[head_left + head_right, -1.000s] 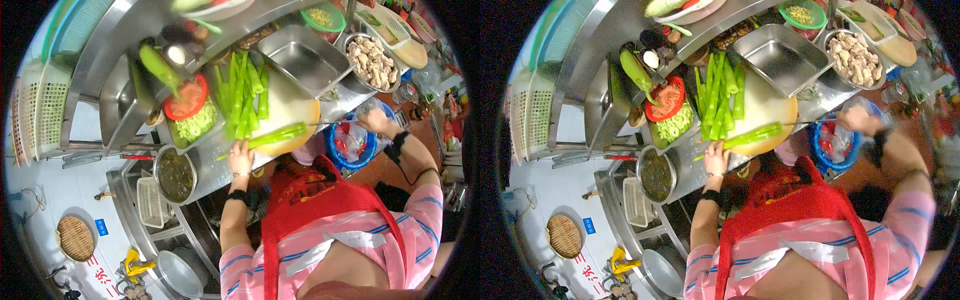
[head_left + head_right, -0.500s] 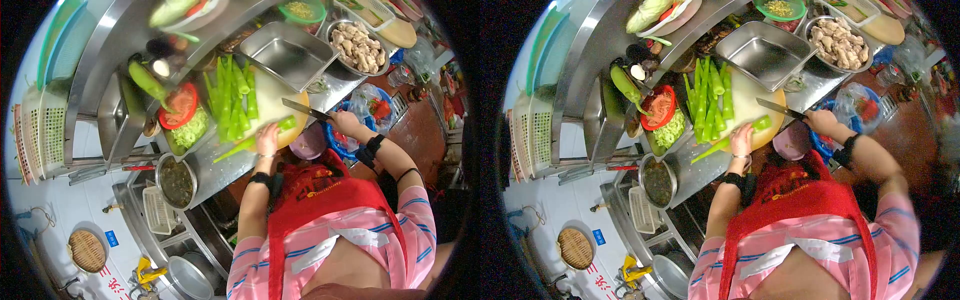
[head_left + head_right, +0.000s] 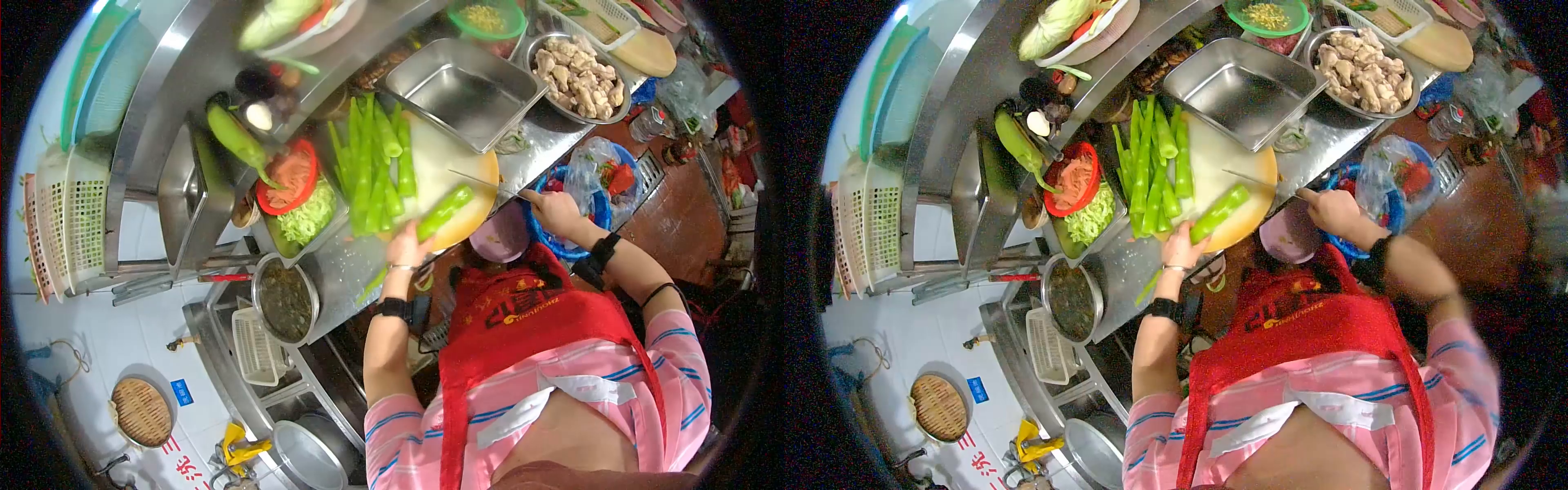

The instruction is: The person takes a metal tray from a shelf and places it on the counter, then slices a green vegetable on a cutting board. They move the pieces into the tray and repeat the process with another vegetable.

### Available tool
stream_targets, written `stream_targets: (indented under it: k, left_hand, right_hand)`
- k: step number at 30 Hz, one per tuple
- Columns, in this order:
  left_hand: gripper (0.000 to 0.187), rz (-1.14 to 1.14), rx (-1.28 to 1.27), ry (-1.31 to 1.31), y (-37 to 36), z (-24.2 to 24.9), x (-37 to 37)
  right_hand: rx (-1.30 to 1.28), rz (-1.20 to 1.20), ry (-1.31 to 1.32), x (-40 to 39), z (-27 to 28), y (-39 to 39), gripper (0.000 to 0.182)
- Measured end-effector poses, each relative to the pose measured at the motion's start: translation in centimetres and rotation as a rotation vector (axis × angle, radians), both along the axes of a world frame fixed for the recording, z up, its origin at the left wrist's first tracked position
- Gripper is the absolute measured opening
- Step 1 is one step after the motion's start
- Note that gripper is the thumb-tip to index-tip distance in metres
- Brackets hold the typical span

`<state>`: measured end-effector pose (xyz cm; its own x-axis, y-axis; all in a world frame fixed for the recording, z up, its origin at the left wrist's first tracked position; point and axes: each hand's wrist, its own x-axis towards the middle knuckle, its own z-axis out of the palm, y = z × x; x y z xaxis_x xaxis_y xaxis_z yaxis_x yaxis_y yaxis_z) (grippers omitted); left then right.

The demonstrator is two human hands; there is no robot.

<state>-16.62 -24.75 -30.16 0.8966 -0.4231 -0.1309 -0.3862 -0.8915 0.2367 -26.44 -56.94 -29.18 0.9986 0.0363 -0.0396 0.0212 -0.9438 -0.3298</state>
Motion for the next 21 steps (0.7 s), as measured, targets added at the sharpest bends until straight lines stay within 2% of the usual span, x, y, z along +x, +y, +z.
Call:
stream_targets:
  k: [2, 3, 5, 9, 11, 12, 14, 21]
  left_hand:
    - [0.05, 0.187, -0.083, 0.117, -0.3, 1.6, -0.8]
    - [0.05, 0.185, -0.078, 0.119, -0.4, 2.1, -1.1]
    - [0.05, 0.286, -0.224, 0.113, -0.5, 2.9, -2.0]
    - [0.049, 0.353, -0.317, 0.132, -1.7, 4.0, -3.1]
    - [0.048, 0.348, -0.683, 0.269, -1.8, 3.6, -3.5]
    - [0.048, 0.349, -0.68, 0.27, -1.8, 3.7, -3.7]
    - [0.044, 0.365, -0.831, 0.348, -2.0, 4.4, -4.1]
    - [0.038, 0.452, -0.98, 0.343, -2.5, 6.4, -5.6]
  right_hand:
    - [0.055, -0.045, -0.073, -0.8, 2.0, 1.3, 0.036]
    - [0.077, -0.048, -0.178, -1.0, 3.4, 2.0, 0.039]
    - [0.152, -0.025, -0.338, -1.0, 3.8, 3.3, 0.044]
    - [0.205, 0.121, -0.388, -0.5, 4.9, 6.3, 0.047]
    - [0.227, 0.129, -0.365, -0.5, 4.7, 7.6, 0.049]
    - [0.242, 0.142, -0.348, -0.5, 4.7, 8.1, 0.051]
    - [0.266, 0.135, -0.313, -0.6, 5.0, 8.4, 0.053]
    - [0.217, 0.146, -0.344, -0.6, 5.2, 8.5, 0.057]
